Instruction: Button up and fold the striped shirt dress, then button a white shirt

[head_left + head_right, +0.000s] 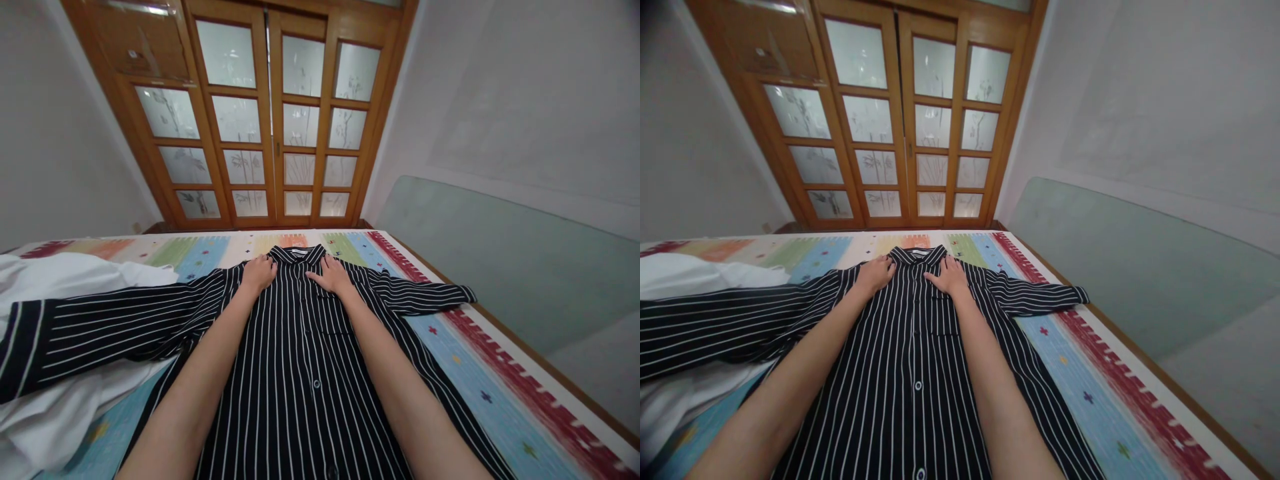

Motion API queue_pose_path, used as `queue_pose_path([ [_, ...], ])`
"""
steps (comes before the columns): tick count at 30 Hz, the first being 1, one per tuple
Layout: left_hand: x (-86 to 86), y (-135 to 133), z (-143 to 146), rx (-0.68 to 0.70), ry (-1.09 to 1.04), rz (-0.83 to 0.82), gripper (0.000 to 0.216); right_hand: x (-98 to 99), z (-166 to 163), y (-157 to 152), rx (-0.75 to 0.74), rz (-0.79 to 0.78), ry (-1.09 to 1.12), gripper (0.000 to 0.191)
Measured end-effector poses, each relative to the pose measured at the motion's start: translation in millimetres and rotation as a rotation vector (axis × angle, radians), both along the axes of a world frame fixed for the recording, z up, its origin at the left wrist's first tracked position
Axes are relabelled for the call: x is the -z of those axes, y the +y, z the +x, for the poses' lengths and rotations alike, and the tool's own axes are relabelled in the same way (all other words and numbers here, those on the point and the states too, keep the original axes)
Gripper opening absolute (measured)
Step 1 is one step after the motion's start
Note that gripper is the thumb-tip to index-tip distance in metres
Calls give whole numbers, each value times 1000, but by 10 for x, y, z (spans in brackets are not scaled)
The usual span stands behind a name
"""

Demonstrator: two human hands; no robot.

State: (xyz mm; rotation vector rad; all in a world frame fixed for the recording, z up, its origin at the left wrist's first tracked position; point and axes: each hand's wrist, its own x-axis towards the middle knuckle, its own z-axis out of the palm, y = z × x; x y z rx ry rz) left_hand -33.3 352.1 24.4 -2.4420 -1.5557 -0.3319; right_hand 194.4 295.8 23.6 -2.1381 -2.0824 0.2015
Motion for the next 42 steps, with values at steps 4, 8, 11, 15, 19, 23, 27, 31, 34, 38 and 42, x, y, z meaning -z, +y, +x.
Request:
queue_pose_path([
  [4,-61,-224,91,40,20,30,34,-12,-26,-37,1,10,-11,93],
  [8,-104,-410,99,59,19,70,33,-18,-60,-100,16,79,-51,81],
  [11,-90,-512,57,4,-3,59,35,-44,-103,-165,12,171,-99,66],
  [15,-54,-611,-34,-106,-35,27,43,-100,-161,-271,27,231,-145,51],
  [19,-50,-633,-148,-138,-39,-37,47,-102,-161,-369,66,203,-100,50],
  [23,-64,-569,-237,-134,-23,-116,54,-56,-133,-424,134,133,-58,61],
  [27,-87,-471,-271,-143,-12,-170,59,-23,-119,-401,218,52,-21,71],
  [31,-107,-384,-280,-144,-2,-200,63,-11,-76,-322,200,-2,-6,74],
  [34,-105,-341,-291,-143,14,-197,63,-19,-18,-272,169,-31,-6,76],
  [38,-86,-326,-300,-148,12,-168,61,-42,50,-252,105,-58,-18,80],
  [42,-90,-381,-227,-128,-7,-98,56,-55,27,-274,96,-28,-53,85],
])
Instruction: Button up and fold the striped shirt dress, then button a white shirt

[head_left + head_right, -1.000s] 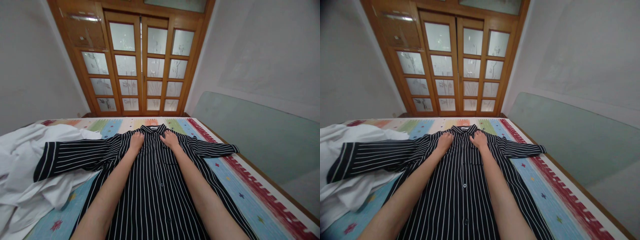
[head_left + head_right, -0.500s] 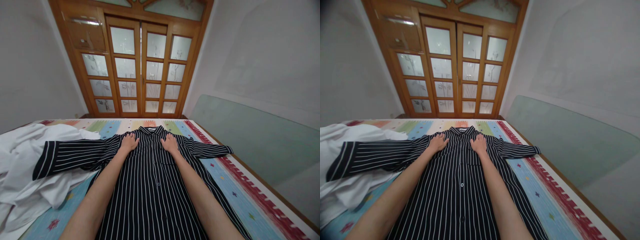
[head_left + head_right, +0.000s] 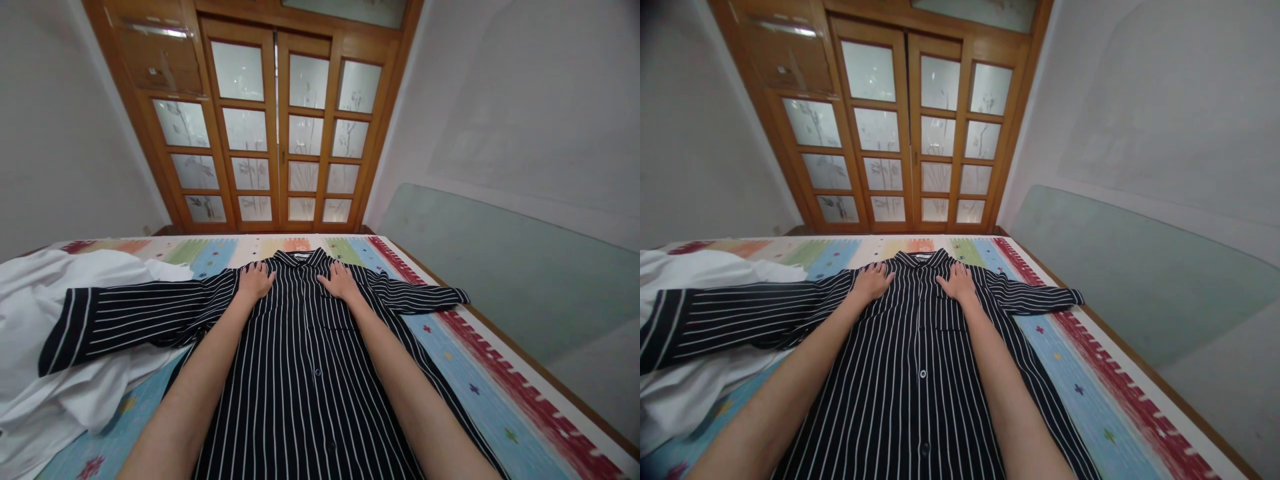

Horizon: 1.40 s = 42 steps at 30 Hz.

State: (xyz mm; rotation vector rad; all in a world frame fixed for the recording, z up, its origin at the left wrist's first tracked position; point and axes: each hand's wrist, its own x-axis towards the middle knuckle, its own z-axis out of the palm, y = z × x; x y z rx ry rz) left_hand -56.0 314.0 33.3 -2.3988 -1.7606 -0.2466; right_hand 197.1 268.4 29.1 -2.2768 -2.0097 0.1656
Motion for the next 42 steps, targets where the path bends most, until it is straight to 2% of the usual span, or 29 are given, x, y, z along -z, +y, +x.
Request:
queue_pose_path([
  [4,-40,-112,165,70,-13,23,39,-5,-125,-84,57,92,-88,76],
  [8,-129,-187,225,79,-26,-2,41,-14,-202,-272,60,232,-96,59],
  [11,-195,-238,151,54,-24,-55,45,-20,-160,-453,25,244,-70,55],
  [15,-169,-473,34,65,-5,-117,48,-2,-80,-655,-49,190,-50,61],
  [18,-78,-760,31,123,-25,33,43,27,-89,-768,-39,163,-64,64],
  [21,1,-1029,109,255,-38,203,41,50,-140,-892,-60,170,-79,66],
  [23,31,-1176,173,294,-39,211,40,58,-170,-997,-124,140,-58,69],
  [27,35,-1400,223,263,-75,170,42,57,-196,-1247,-205,69,-7,74],
  [36,-26,-1656,89,195,-104,247,35,37,-248,-1634,-144,80,22,78],
  [42,37,-1693,68,201,-97,236,33,46,-259,-1751,-140,80,27,81],
])
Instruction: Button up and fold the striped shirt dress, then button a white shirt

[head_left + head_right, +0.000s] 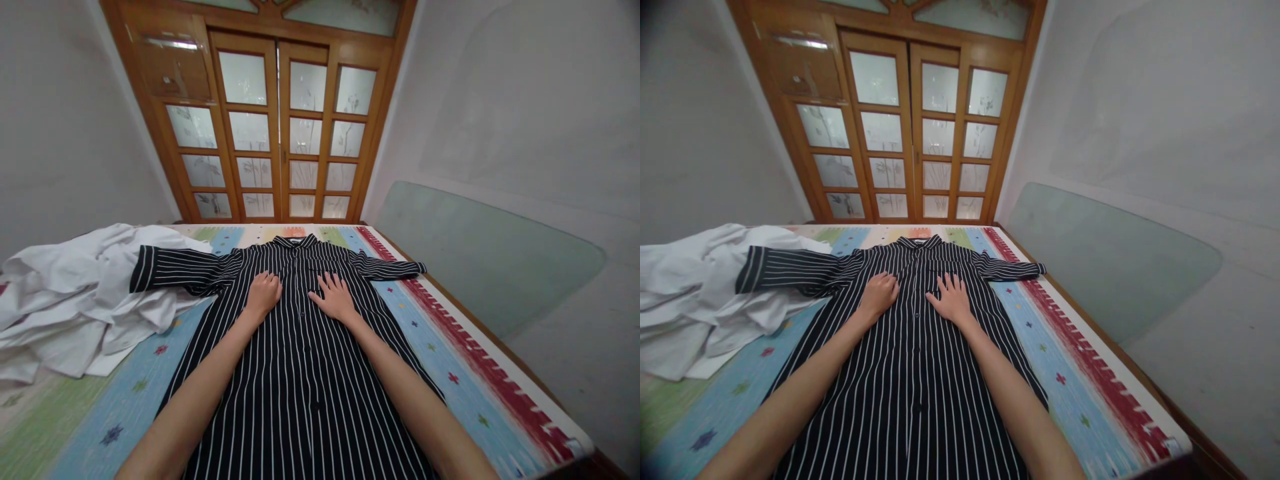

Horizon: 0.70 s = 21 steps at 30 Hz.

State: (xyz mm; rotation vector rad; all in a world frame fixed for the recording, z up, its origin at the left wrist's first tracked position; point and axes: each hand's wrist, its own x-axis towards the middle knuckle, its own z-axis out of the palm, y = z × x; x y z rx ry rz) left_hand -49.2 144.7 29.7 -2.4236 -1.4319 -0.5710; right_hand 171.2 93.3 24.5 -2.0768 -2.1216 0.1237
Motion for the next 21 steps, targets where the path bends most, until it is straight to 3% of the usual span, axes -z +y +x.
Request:
queue_pose_path([
  [6,63,-123,41,101,53,-112,45,-26,-38,-120,-28,3,19,80],
  [9,38,-245,95,175,103,-217,50,-34,-60,-229,-110,25,43,74],
  [17,-51,-585,117,314,92,-416,51,-157,-202,-858,-559,183,211,47],
  [21,-94,-669,66,354,63,-449,52,-300,-366,-1255,-858,44,163,38],
])
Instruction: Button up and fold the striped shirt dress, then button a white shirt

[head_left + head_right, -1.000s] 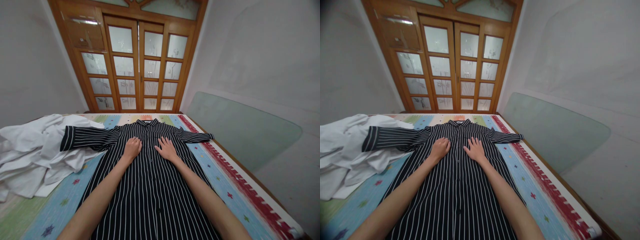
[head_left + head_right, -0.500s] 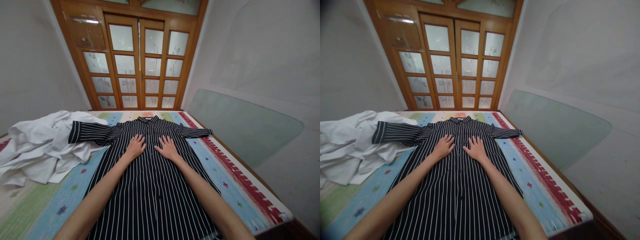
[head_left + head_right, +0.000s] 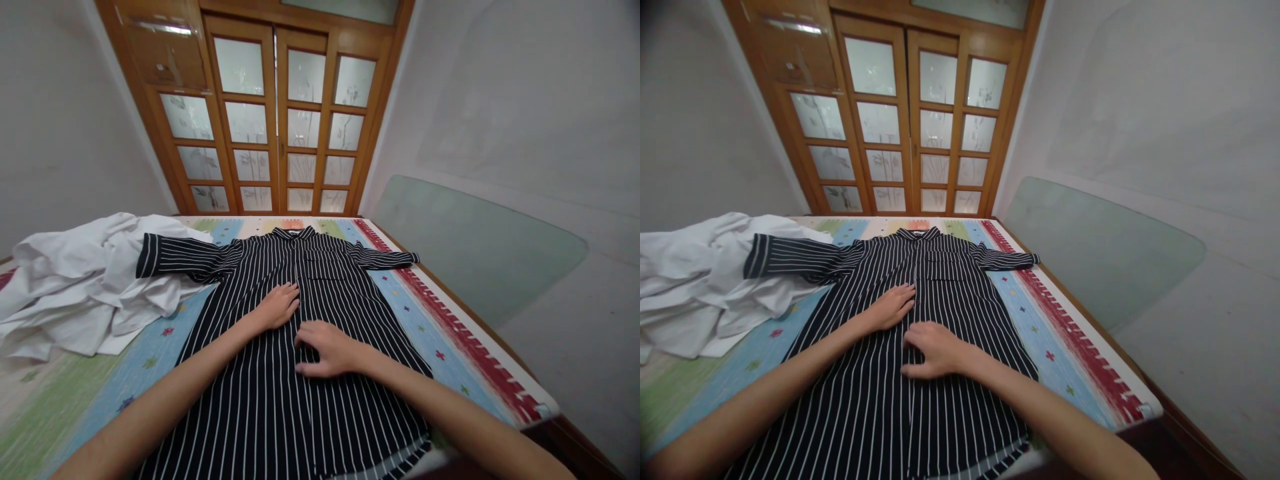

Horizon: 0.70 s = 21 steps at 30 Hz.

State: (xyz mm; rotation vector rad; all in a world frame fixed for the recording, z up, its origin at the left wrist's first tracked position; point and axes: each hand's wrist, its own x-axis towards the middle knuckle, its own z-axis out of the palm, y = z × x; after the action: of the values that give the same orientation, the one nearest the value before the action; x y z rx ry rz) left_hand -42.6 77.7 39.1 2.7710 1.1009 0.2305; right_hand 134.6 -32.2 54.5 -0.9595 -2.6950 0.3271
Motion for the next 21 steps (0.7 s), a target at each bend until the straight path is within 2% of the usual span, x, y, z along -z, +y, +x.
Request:
queue_pose_path([
  [3,2,-7,-31,11,-4,-21,55,-60,-137,-263,-265,-78,-150,45],
  [7,65,-4,-61,20,-2,-27,58,-125,-303,-527,-418,-42,-328,50],
  [13,94,-29,-75,33,-1,-21,59,-263,-437,-734,-507,-78,-481,18],
  [21,30,-48,-83,39,-4,-48,58,-245,-425,-728,-557,-162,-460,14],
])
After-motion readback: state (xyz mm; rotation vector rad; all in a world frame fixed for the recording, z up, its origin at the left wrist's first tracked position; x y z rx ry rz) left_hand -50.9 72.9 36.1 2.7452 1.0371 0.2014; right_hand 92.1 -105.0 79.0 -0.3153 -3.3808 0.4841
